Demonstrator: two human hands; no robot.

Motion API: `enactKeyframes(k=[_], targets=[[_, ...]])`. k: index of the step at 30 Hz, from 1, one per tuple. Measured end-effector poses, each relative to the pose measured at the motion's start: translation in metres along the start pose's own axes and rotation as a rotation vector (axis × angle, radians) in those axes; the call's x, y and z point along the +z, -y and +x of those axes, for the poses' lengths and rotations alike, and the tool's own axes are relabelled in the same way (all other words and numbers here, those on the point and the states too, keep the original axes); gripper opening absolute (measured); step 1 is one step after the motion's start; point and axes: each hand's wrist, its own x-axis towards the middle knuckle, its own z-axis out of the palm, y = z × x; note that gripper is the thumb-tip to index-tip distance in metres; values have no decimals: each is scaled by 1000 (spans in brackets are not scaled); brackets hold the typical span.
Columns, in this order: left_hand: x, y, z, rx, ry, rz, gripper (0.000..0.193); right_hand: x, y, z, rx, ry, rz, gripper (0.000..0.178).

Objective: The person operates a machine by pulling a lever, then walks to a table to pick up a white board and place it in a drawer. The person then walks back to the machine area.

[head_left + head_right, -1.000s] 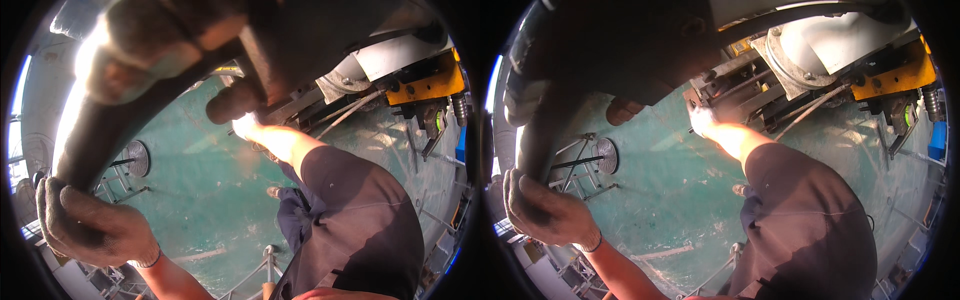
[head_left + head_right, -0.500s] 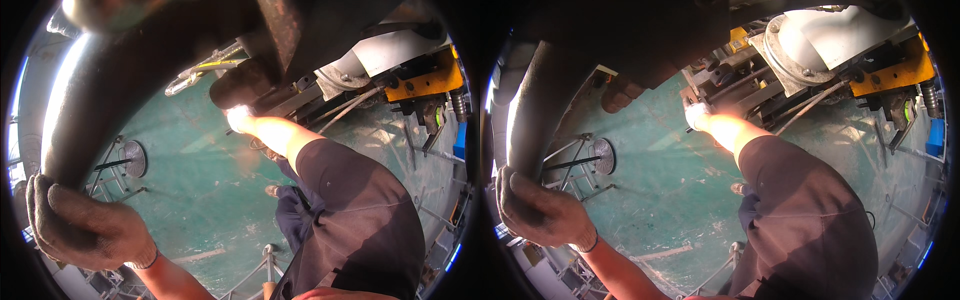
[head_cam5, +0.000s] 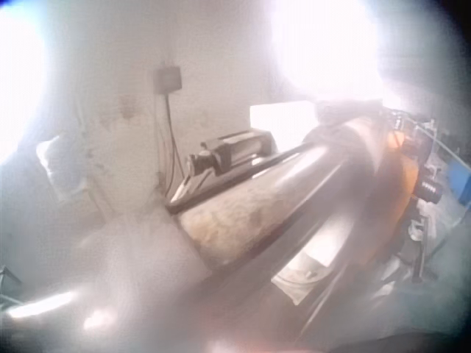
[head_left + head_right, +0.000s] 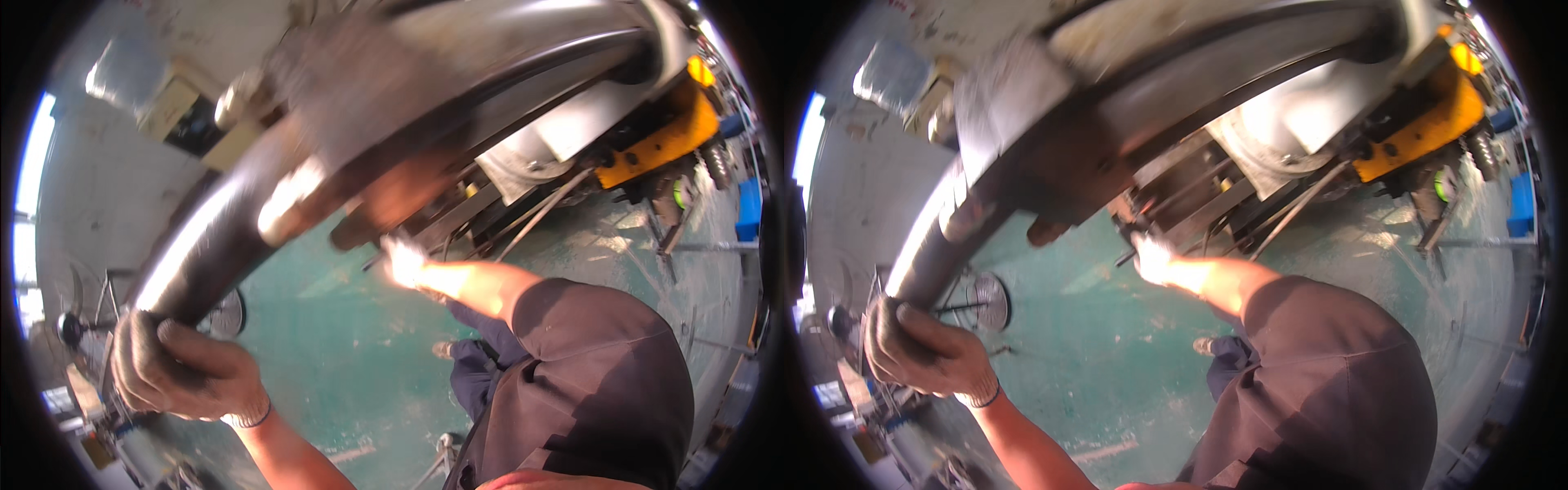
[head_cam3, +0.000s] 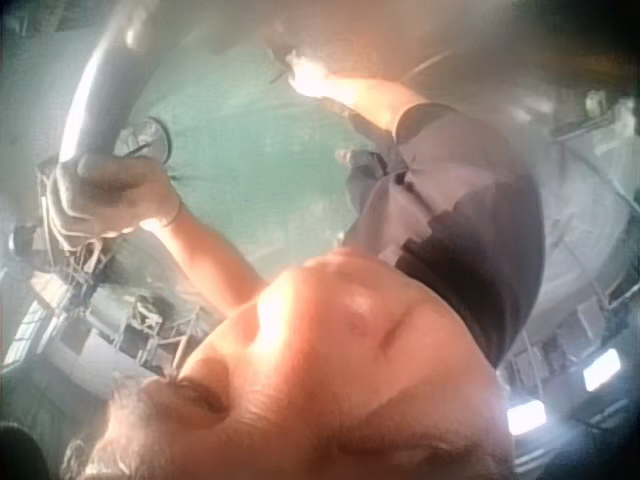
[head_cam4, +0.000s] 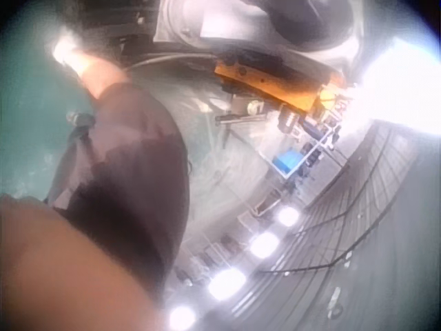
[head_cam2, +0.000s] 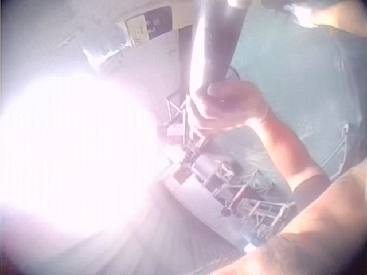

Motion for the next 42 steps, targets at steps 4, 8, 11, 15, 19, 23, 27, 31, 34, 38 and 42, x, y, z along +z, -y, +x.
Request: enactKeyframes(k=[4, 8, 11, 15, 19, 23, 27, 31, 34, 38, 42], targets=[[-9, -5, 8, -56, 69, 37, 32, 3, -44, -131, -113, 202, 146, 39], [-15, -19, 14, -117, 69, 3, 29, -106, -59, -262, -150, 436, 126, 42], [-19, -22, 14, -210, 147, -49, 30, -203, -69, -339, -205, 258, 230, 35], [-53, -56, -11, -249, 146, -142, 21, -342, -103, -426, -355, -689, -44, 24], [-106, -204, -44, -619, 474, -790, 21, -445, -174, -459, 12, -936, -305, 42], [-159, -357, -24, -512, 799, -1230, 37, -494, -217, -441, 235, -653, -262, 75], [-194, -453, 35, -494, 876, -1332, 44, -508, -254, -429, 52, -559, -275, 67], [-212, -545, 95, -515, 957, -1446, 55, -498, -278, -423, -209, -672, -292, 67], [-236, -613, 109, -628, 1159, -1587, 66, -478, -276, -442, -414, -728, -57, 72], [-263, -662, 97, -613, 1194, -1534, 90, -482, -282, -490, -333, -580, 196, 77], [-267, -690, 96, -739, 1455, -1743, 109, -502, -317, -528, -256, -455, 331, 83]])
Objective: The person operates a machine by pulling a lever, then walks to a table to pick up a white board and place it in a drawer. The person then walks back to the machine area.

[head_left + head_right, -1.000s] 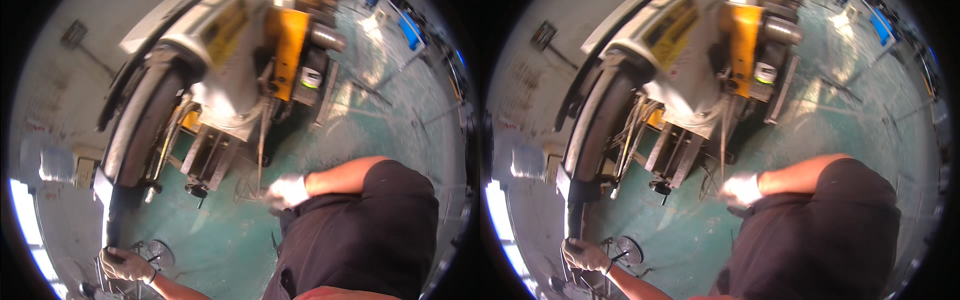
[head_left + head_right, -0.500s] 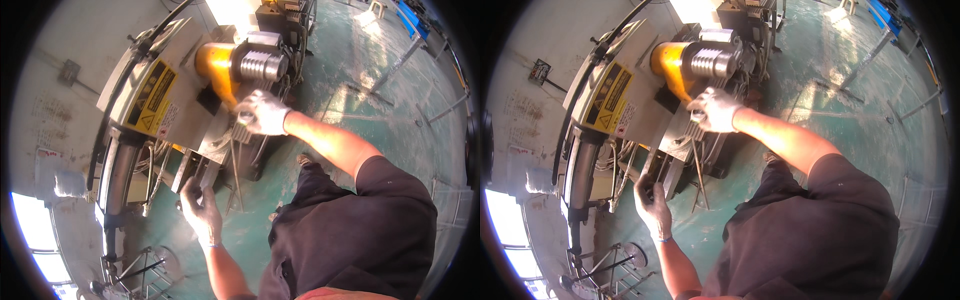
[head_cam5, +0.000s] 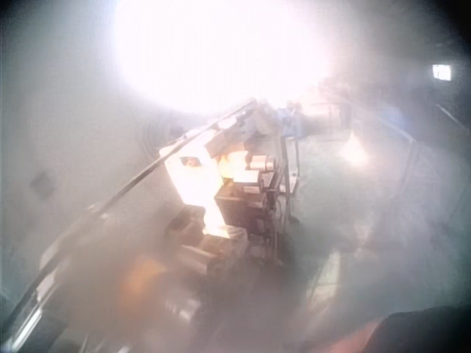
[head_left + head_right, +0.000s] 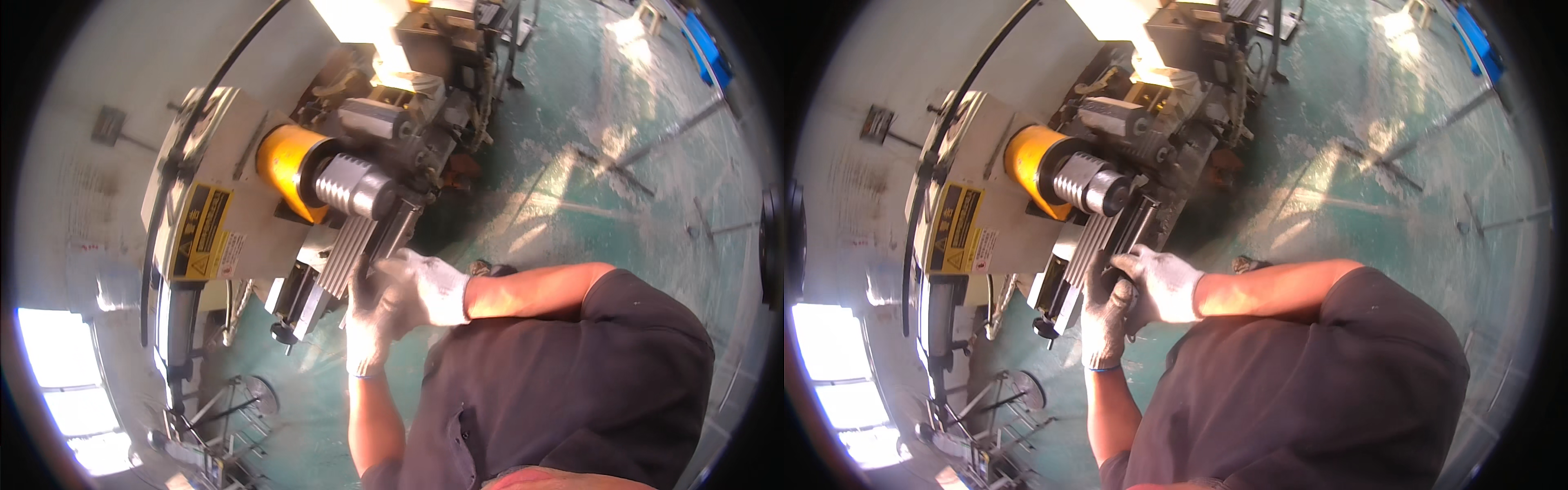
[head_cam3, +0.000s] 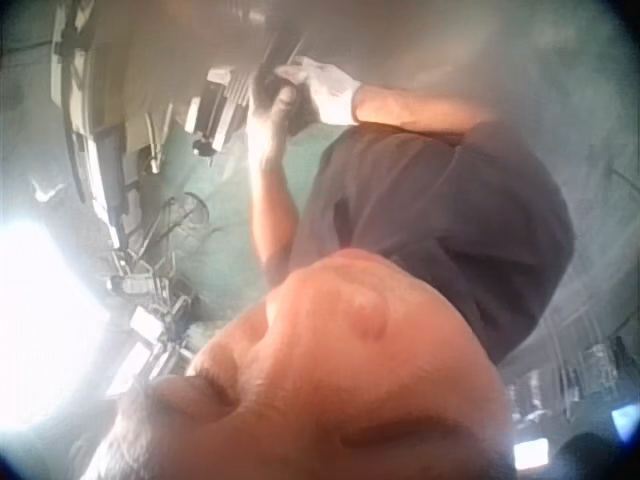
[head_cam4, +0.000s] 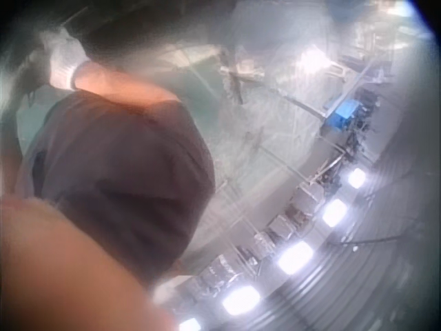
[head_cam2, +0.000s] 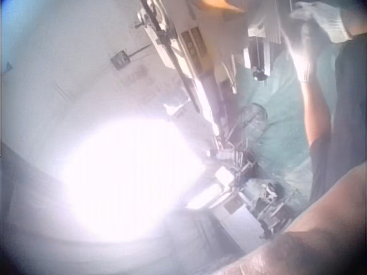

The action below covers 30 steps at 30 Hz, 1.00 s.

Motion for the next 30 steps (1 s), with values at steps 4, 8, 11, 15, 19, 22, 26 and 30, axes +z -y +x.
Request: enactKeyframes(k=[4, 8, 11, 15, 19, 22, 26, 30], targets=[[25, 28, 18, 29, 29, -201, 95, -63, 0, -15, 201, 219, 133, 94], [78, 15, 34, -111, 123, -206, 92, -95, -43, -30, 184, 259, 113, 79], [85, 37, 39, 40, 76, -38, 90, -113, -45, -35, 237, 258, 171, 74], [127, 16, 52, 129, -66, 198, 82, -126, -74, -25, 255, 184, 184, 53], [159, -8, 72, 178, -166, 376, 62, -177, -96, -20, 182, 209, 210, 54], [188, -28, 83, 208, -250, 464, 47, -203, -119, -14, 86, 277, 310, 56], [203, -30, 91, 126, -291, 536, 37, -245, -134, -17, 209, 301, 576, 40], [184, -15, 86, 132, -378, 585, 27, -311, -167, -10, 208, 67, 814, 27]])
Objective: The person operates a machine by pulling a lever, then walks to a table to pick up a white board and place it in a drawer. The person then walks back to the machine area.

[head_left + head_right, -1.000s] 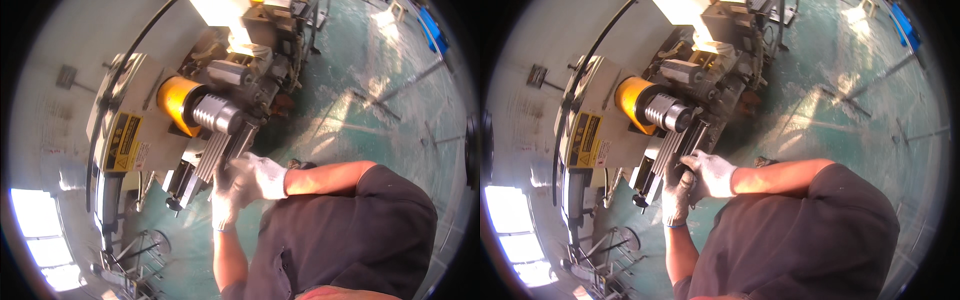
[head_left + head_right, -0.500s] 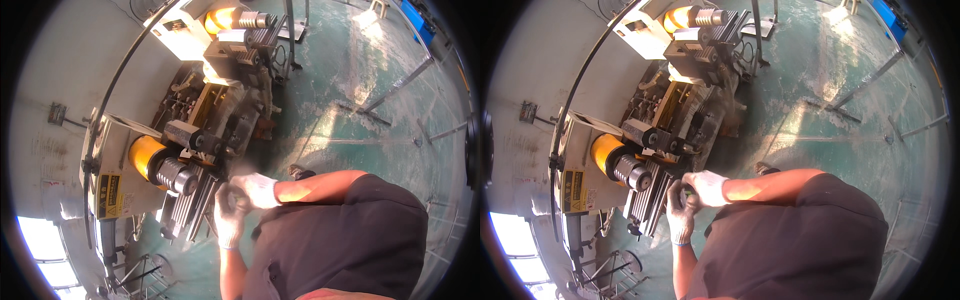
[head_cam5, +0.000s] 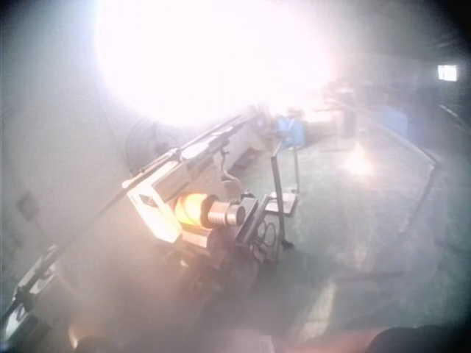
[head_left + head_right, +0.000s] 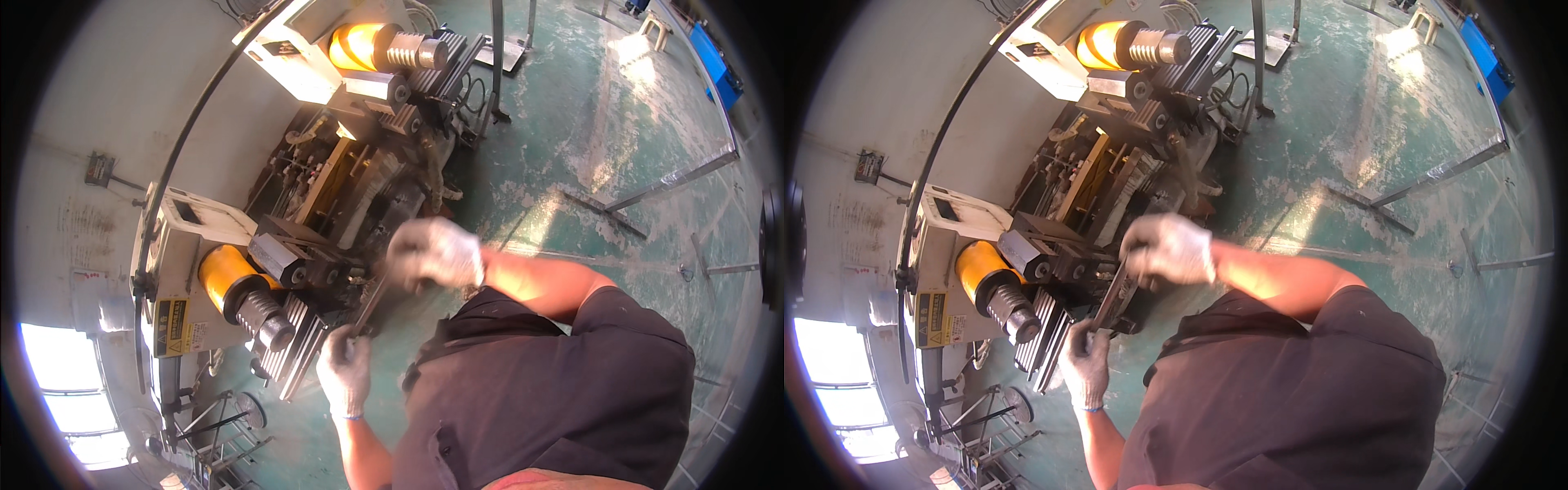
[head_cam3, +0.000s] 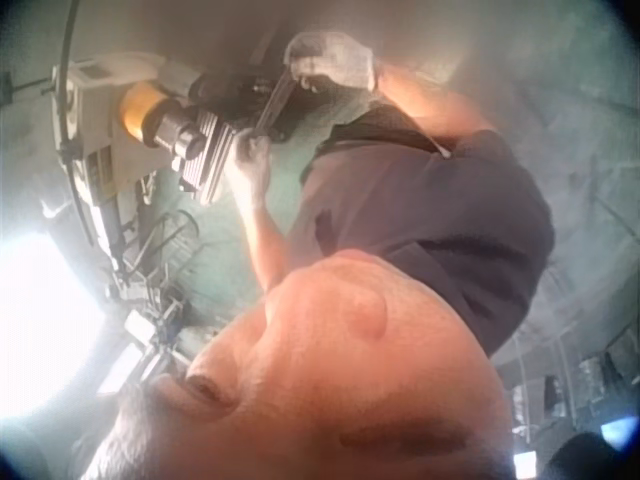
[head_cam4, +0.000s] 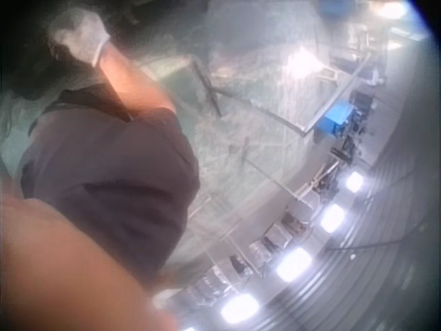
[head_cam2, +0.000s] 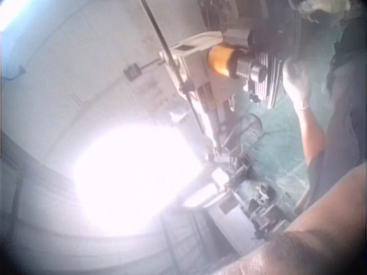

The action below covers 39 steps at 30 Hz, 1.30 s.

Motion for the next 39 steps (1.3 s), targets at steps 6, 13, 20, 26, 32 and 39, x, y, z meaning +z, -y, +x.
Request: enactKeyframes(k=[6, 13, 20, 26, 32, 39], targets=[[-78, 48, -32, -192, -167, 221, 24, -215, 52, 46, -376, -609, -116, 21], [-106, 48, -35, -101, -299, 155, 18, -298, 46, 95, -414, -618, 7, 22], [-105, 40, -21, -104, -325, 149, 12, -266, 42, 127, -387, -656, 146, 22], [-61, 23, -9, 18, -342, 244, 8, -204, -5, 79, -380, -495, 88, 30], [-43, 25, -11, -73, -381, 194, 10, -147, -17, 41, -255, -454, 234, 39], [-40, 18, -1, -10, -363, 167, 9, -151, 3, 42, -318, -439, 264, 42]])
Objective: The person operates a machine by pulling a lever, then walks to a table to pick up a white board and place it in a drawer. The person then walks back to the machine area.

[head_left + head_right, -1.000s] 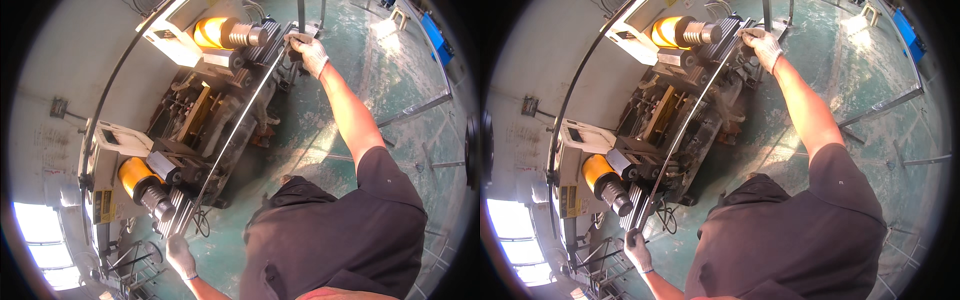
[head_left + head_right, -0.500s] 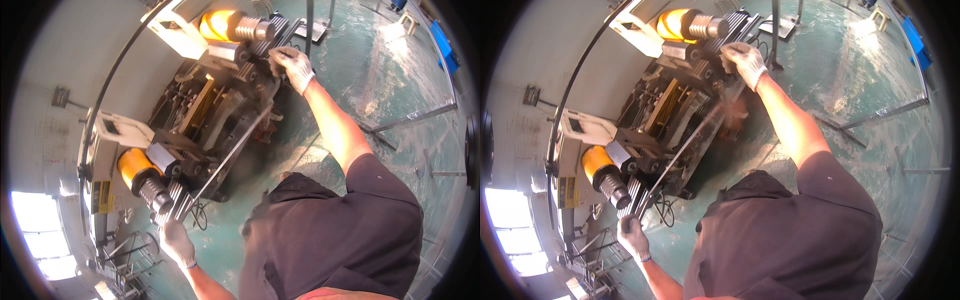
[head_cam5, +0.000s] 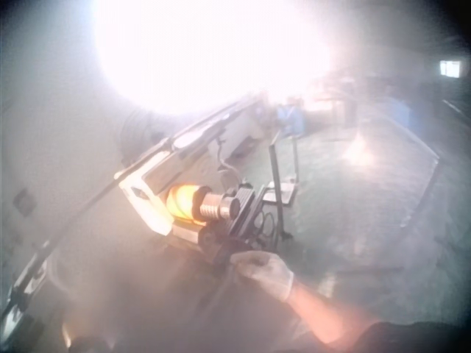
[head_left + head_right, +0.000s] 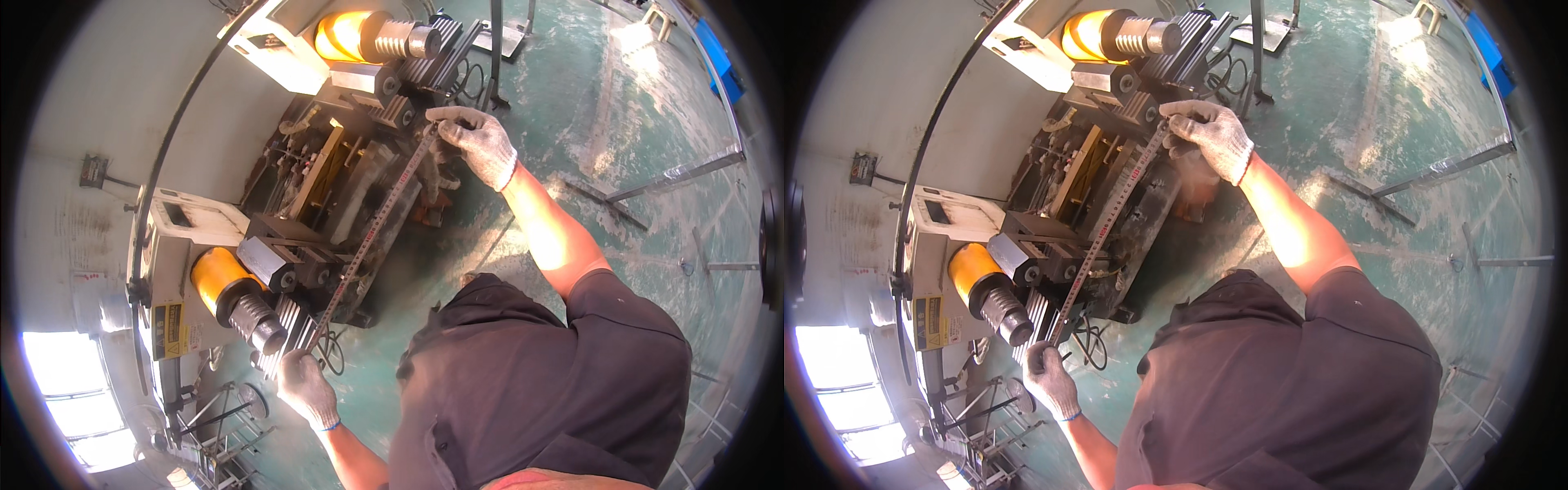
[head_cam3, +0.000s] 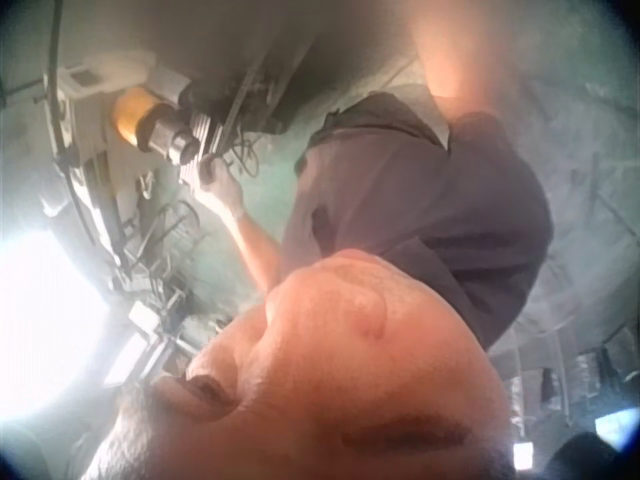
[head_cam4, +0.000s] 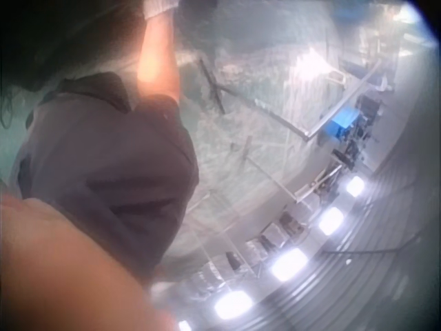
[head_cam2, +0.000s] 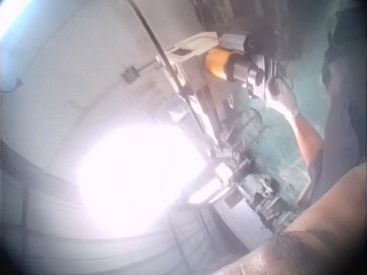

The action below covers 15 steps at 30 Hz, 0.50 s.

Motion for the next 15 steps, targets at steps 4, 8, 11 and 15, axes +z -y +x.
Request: enactKeyframes(k=[4, 8, 11, 15], targets=[[2, -2, 4, 89, -22, 19, 8, 6, 2, 8, -16, -43, -113, 32], [0, -10, 6, 132, 0, 131, 11, -24, 7, 50, -172, -126, -261, 25], [-18, 22, 6, 86, -78, 40, 13, -44, 28, 86, -62, -253, -59, 23], [-42, 22, 6, -144, -63, -96, 9, -69, 22, 130, -160, -260, 49, 23]])
